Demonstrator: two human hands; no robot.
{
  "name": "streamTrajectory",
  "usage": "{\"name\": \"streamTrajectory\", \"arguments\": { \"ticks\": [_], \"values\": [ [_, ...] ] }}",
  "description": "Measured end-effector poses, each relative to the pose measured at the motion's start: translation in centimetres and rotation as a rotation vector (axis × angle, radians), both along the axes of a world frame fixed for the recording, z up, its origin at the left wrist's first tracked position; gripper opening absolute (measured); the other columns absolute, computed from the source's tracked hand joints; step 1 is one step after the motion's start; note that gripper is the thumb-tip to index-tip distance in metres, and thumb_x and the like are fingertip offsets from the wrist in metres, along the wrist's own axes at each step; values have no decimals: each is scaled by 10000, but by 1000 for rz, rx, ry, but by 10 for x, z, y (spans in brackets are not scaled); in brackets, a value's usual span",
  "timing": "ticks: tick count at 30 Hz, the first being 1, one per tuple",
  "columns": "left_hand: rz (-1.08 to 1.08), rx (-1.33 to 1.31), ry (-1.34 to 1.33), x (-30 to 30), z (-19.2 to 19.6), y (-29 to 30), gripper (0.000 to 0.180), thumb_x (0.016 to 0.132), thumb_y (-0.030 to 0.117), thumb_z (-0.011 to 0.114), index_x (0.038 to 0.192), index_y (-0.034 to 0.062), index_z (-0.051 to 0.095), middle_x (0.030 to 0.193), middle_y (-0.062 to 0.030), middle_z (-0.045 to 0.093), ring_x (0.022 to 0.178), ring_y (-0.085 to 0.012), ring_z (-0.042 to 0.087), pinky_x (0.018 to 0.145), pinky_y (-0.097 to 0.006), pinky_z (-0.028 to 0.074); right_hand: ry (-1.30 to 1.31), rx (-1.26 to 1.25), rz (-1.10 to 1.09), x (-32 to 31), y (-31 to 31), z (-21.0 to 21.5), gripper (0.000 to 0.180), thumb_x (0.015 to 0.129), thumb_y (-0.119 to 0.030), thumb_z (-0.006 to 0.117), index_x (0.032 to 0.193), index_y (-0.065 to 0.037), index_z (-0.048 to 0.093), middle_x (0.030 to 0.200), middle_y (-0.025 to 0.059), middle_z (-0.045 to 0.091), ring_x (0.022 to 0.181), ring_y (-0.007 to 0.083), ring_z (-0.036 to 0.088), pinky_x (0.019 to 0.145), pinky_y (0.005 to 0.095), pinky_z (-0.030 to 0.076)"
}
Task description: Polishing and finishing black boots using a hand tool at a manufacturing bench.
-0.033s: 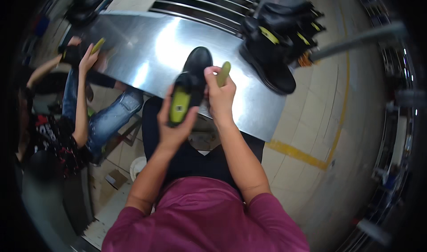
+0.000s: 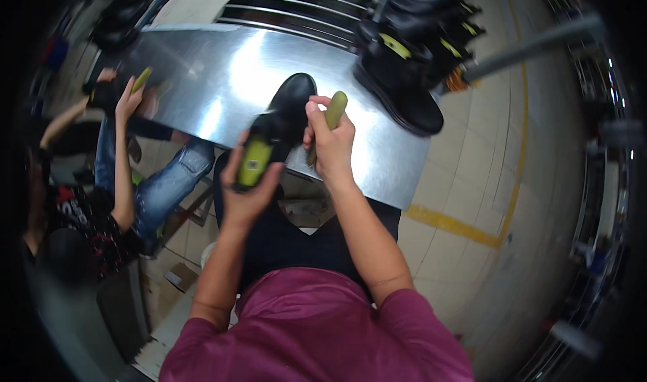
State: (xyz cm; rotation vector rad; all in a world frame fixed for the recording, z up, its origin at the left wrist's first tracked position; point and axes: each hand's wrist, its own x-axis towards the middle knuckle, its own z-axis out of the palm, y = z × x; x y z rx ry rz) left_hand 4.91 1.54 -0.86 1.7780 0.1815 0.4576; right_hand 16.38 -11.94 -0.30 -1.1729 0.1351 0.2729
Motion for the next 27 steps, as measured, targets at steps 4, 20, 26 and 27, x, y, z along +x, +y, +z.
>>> {"name": "streamTrajectory", "arguments": {
  "ticks": [4,20,26,27],
  "values": [
    [-286,177,87,6,6,113,796,738,24,901,1450,54,545,1400,-151,647,1278,-225,616,1085,-377,504,-24,113,-107,22,-47,5,423,977,-205,699,1307,1,532,677,26,527,534,119,539,470,275,440],
    [-356,1296,59,93,48,-65,911,739,453,873,1452,21,504,1469,-203,536,1398,-425,465,1176,-553,322,-1,356,-509,48,-53,-23,357,1008,-159,634,1294,-63,442,682,27,485,506,142,522,433,304,468],
    [-345,1407,180,96,30,-46,969,680,397,897,1453,-19,488,1366,-185,574,1254,-336,551,1062,-488,405,57,262,-453,38,-29,-17,338,1006,-135,621,1283,-57,443,676,17,476,495,112,494,402,264,401],
    [-348,1428,185,94,29,-42,968,693,377,887,1471,-14,464,1378,-173,572,1271,-329,548,1078,-471,401,62,246,-449,36,-25,-15,345,1006,-139,625,1284,-50,441,673,15,474,495,108,491,399,259,386]
  ]
}}
